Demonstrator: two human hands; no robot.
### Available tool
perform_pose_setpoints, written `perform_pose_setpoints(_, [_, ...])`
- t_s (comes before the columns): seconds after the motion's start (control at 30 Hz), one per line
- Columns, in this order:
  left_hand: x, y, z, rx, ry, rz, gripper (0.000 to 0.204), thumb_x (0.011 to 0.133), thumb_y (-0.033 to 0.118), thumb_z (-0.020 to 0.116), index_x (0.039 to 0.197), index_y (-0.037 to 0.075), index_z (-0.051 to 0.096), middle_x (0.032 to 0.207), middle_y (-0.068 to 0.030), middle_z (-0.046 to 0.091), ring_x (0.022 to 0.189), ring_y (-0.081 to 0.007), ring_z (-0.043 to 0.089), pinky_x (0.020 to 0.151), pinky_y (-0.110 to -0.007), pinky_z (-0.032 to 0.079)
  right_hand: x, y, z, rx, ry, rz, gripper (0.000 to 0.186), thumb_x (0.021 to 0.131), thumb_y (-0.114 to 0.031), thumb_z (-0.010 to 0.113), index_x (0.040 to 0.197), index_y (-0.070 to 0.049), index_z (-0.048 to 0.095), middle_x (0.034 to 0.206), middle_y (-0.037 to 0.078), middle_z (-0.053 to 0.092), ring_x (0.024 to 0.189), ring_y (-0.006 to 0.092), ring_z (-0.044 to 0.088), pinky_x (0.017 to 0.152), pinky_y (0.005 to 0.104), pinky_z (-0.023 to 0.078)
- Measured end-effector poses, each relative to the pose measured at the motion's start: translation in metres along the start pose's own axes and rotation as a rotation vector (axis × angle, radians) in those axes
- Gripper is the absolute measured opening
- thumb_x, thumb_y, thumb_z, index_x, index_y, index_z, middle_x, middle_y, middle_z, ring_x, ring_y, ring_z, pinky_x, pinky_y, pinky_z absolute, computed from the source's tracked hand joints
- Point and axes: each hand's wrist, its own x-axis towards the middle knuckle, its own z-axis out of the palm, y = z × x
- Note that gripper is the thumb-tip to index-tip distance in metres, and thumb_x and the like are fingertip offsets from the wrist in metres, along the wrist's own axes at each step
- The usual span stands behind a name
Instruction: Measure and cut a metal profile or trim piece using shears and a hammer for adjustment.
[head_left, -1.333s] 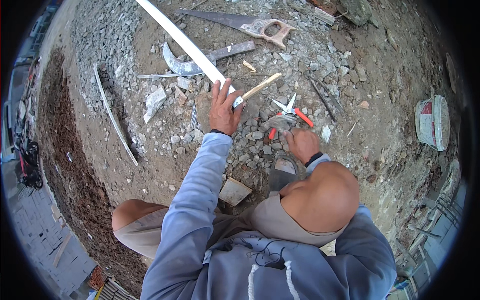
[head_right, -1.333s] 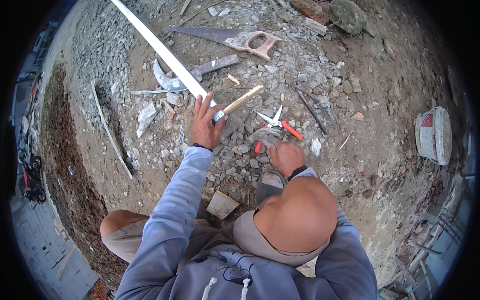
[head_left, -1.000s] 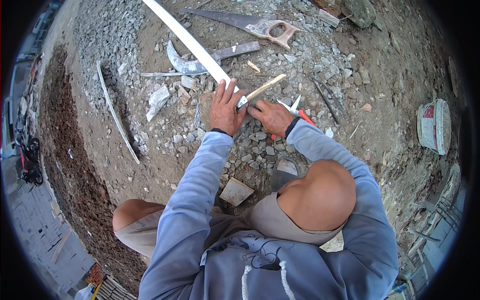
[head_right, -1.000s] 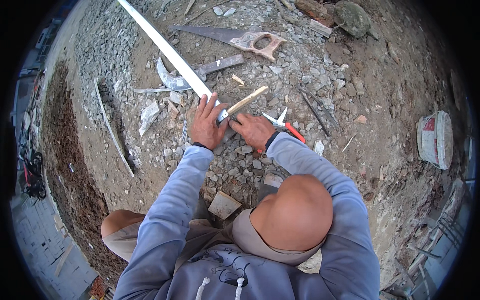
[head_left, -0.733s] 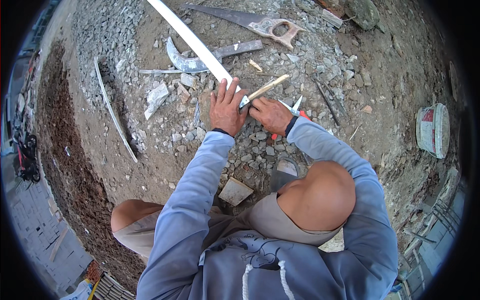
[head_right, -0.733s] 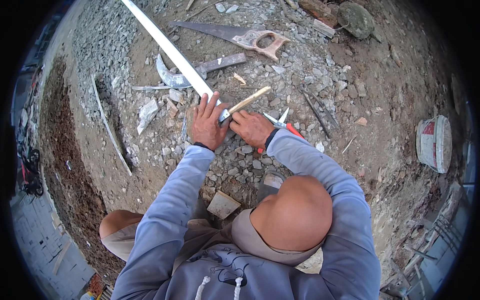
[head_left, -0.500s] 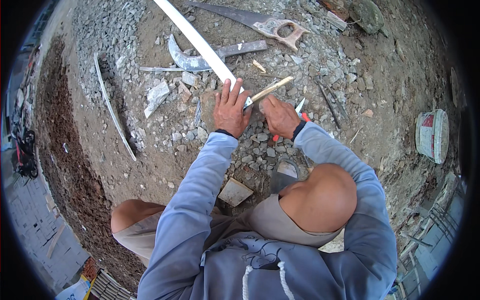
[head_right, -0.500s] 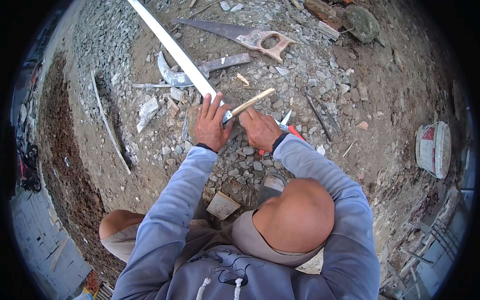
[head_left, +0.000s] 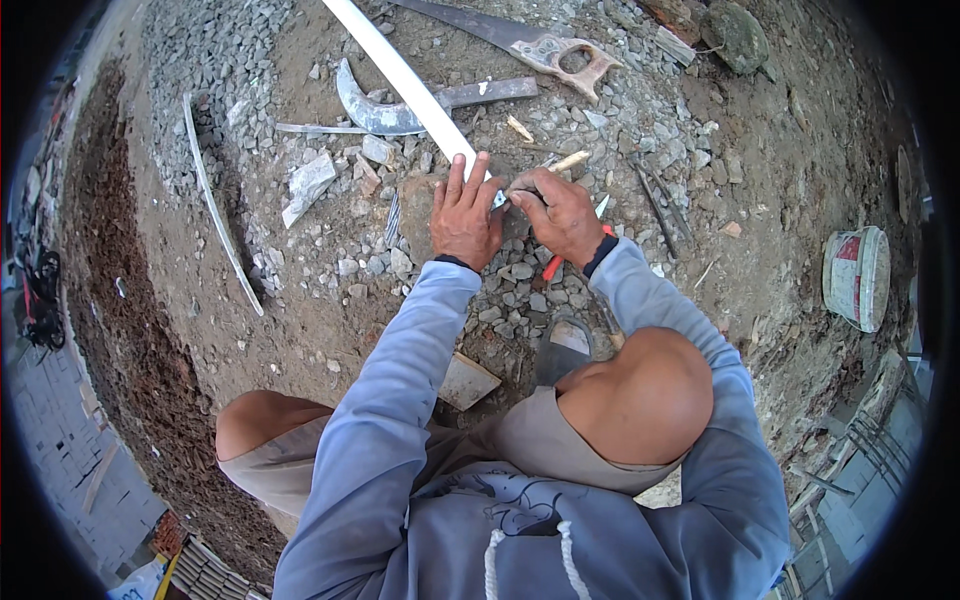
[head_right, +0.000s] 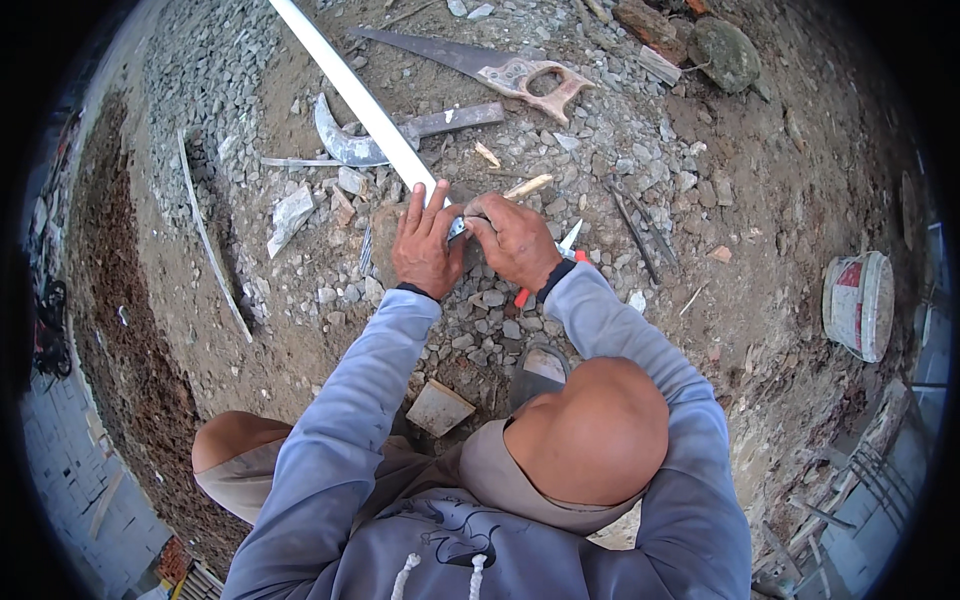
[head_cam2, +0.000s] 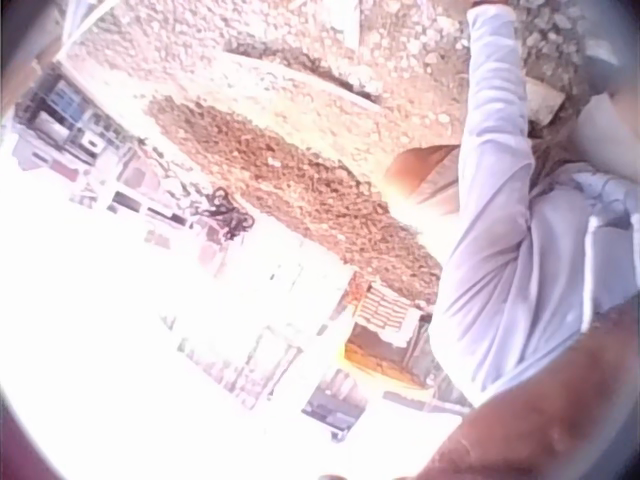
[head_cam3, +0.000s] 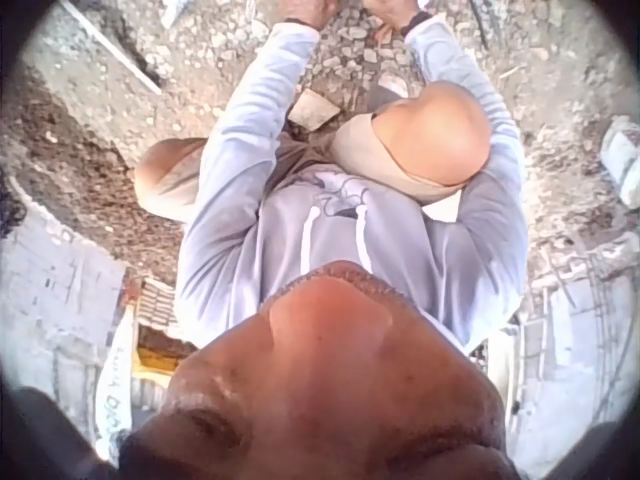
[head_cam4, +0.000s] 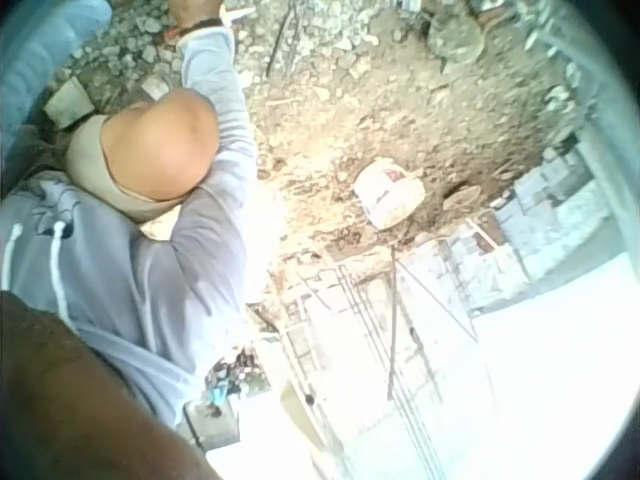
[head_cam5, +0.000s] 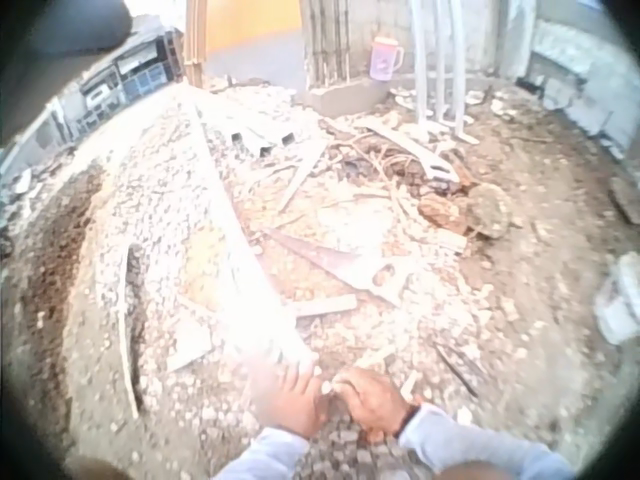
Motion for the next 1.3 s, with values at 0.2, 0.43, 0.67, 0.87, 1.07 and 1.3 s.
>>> perform_pose_setpoints(0.2, [-0.001,-0.001,0.0,0.003,-0.017,-0.029,0.042,0.074,0.017,0.072,0.114,0.02,0.06,0.146,-0.0013,0.041,0.138,-0.029,0.033,0.104,-0.058,0.035,0.006,0.008,0.005,-0.141,-0.041,-0.132,0.014,0.089,-0.011,0.058,0.098,-0.002,0.054,0.088,0.017,0.061,0.08,0.0382,0.062,0.067,0.0437,0.051])
perform_pose_setpoints(0.43, [-0.003,-0.007,0.006,0.01,0.01,-0.033,0.044,0.074,0.021,0.073,0.116,0.021,0.061,0.148,0.0008,0.04,0.139,-0.0275,0.033,0.103,-0.061,0.035,0.006,0.0,0.008,-0.367,-0.169,-0.332,0.016,0.081,-0.004,0.058,0.097,-0.004,0.055,0.09,0.011,0.059,0.08,0.0296,0.064,0.065,0.0379,0.055])
perform_pose_setpoints(0.67, [-0.003,-0.008,0.011,0.017,0.049,-0.022,0.052,0.076,0.023,0.071,0.126,0.031,0.058,0.149,0.0013,0.039,0.14,-0.0285,0.031,0.101,-0.067,0.032,0.003,-0.002,0.008,-0.361,-0.139,-0.346,0.019,0.076,0.0,0.058,0.094,-0.003,0.055,0.093,0.011,0.057,0.08,0.0302,0.064,0.063,0.0379,0.055])
perform_pose_setpoints(0.87, [-0.002,-0.004,0.004,-0.005,-0.003,-0.042,0.051,0.08,0.026,0.068,0.129,0.032,0.057,0.149,0.0002,0.039,0.14,-0.0311,0.031,0.102,-0.066,0.031,-0.001,0.002,0.01,-0.32,-0.113,-0.397,0.019,0.075,0.0,0.059,0.093,-0.004,0.056,0.093,0.01,0.057,0.082,0.0295,0.063,0.067,0.0376,0.054])
perform_pose_setpoints(1.07, [-0.003,-0.005,0.002,-0.074,0.003,-0.05,0.042,0.085,0.029,0.063,0.127,0.032,0.059,0.148,-0.0014,0.04,0.139,-0.0322,0.031,0.103,-0.068,0.027,0.002,0.001,0.009,-0.307,-0.063,-0.343,0.021,0.074,0.0,0.061,0.094,-0.005,0.058,0.095,0.008,0.057,0.084,0.029,0.063,0.069,0.0363,0.054])
perform_pose_setpoints(1.3, [-0.004,-0.006,0.005,-0.044,-0.007,-0.031,0.035,0.091,0.032,0.058,0.126,0.031,0.061,0.149,-0.0028,0.038,0.14,-0.035,0.028,0.102,-0.071,0.024,-0.005,-0.001,0.0,-0.266,-0.067,-0.34,0.029,0.081,-0.005,0.062,0.11,-0.006,0.06,0.101,0.009,0.059,0.086,0.0287,0.063,0.071,0.0368,0.054])
